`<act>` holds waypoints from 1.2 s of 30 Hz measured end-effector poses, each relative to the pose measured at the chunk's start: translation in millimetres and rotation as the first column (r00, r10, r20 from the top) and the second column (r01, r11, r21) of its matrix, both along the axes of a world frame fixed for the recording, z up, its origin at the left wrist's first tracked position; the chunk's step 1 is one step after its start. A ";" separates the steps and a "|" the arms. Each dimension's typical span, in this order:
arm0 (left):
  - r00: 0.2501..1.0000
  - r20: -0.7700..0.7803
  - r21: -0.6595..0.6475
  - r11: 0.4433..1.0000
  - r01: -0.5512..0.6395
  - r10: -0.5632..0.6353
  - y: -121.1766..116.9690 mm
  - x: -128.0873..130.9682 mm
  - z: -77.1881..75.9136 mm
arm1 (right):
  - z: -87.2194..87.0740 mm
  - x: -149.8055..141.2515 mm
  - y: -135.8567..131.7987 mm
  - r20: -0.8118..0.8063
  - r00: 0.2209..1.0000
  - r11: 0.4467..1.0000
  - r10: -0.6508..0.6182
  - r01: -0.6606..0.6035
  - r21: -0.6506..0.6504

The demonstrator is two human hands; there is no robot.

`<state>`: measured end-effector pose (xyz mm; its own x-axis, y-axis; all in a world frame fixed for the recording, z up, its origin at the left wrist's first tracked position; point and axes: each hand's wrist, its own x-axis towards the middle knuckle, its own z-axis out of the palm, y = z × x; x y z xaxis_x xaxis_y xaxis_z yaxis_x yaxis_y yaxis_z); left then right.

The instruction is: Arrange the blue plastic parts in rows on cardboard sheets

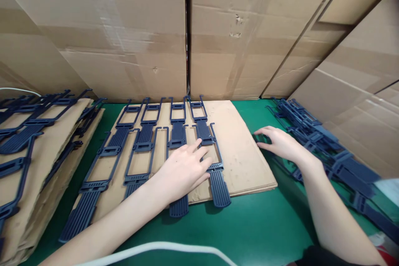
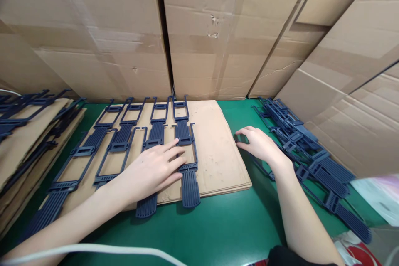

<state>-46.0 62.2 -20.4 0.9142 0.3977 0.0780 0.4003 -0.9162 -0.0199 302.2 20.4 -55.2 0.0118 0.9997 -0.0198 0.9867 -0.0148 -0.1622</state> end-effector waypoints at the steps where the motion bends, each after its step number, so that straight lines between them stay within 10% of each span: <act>1: 1.000 0.013 0.008 1.000 -0.002 0.002 0.1 0.7 -0.8 | -0.3 1.2 -1.1 0.007 1.000 1.000 -0.001 0.001 -0.005; 11: 0.999 0.036 0.022 0.999 -0.034 0.034 1.8 1.1 -7.9 | 5.7 3.7 -7.1 0.039 0.977 0.978 -0.207 0.208 -0.003; 16: 0.999 0.018 0.031 0.999 -0.033 0.032 1.0 0.8 -9.9 | 19.4 -2.5 -6.8 -0.120 0.937 0.902 -0.328 0.348 0.256; 19: 0.999 0.024 0.042 0.999 -0.034 0.033 0.0 0.8 -11.4 | 32.9 -11.3 -7.0 -0.411 0.894 0.685 -0.178 0.413 0.600; 22: 0.999 0.030 0.052 0.998 -0.039 0.038 -0.4 1.4 -13.1 | 48.5 -17.0 -7.7 -0.553 0.787 0.359 0.273 0.450 0.818; 24: 0.999 0.027 0.056 0.997 -0.044 0.043 -0.4 2.0 -13.9 | 55.8 -15.2 -8.9 -0.537 0.668 0.241 0.515 0.489 0.839; 30: 0.998 0.024 0.049 0.997 -0.052 0.051 -0.7 2.1 -15.9 | 52.5 -9.6 -8.9 -0.756 0.192 0.426 0.625 0.728 0.537; 36: 0.998 0.029 0.052 0.997 -0.051 0.050 0.0 1.2 -16.9 | 43.9 -27.8 0.7 -0.834 0.131 0.506 0.535 0.742 0.441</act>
